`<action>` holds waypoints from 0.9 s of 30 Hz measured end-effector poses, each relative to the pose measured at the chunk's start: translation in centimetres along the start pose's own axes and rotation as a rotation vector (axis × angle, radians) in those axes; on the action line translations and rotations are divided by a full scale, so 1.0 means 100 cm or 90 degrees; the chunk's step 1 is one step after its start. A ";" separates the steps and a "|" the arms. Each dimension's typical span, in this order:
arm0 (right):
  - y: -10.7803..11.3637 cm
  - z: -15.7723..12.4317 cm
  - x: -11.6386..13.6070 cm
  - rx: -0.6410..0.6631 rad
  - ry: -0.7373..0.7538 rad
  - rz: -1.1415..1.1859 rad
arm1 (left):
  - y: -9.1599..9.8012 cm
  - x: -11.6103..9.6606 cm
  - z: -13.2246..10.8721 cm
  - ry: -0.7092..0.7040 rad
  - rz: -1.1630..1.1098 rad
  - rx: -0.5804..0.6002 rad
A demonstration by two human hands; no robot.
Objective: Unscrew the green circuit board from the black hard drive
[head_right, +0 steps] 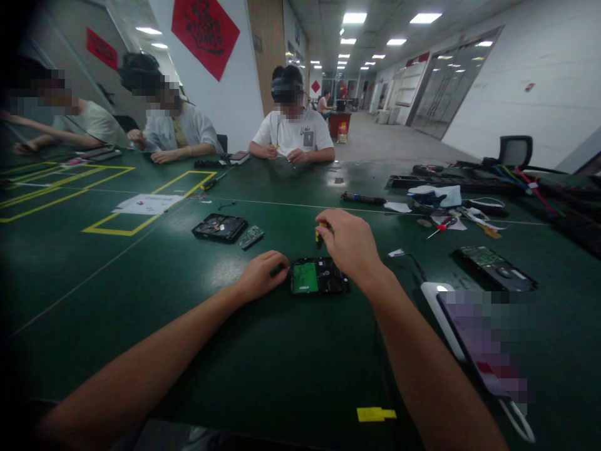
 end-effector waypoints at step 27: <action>-0.003 0.001 0.002 0.056 -0.009 0.013 | -0.001 0.003 -0.001 -0.006 -0.026 0.000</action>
Point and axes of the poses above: each hand's wrist, its own z-axis towards the middle knuckle, its own y-axis out of the back of the hand, x = y × z, the point moved 8 cm from there along z, towards the middle knuckle, and after that the axes turned 12 degrees about -z, right-handed, at the moved point
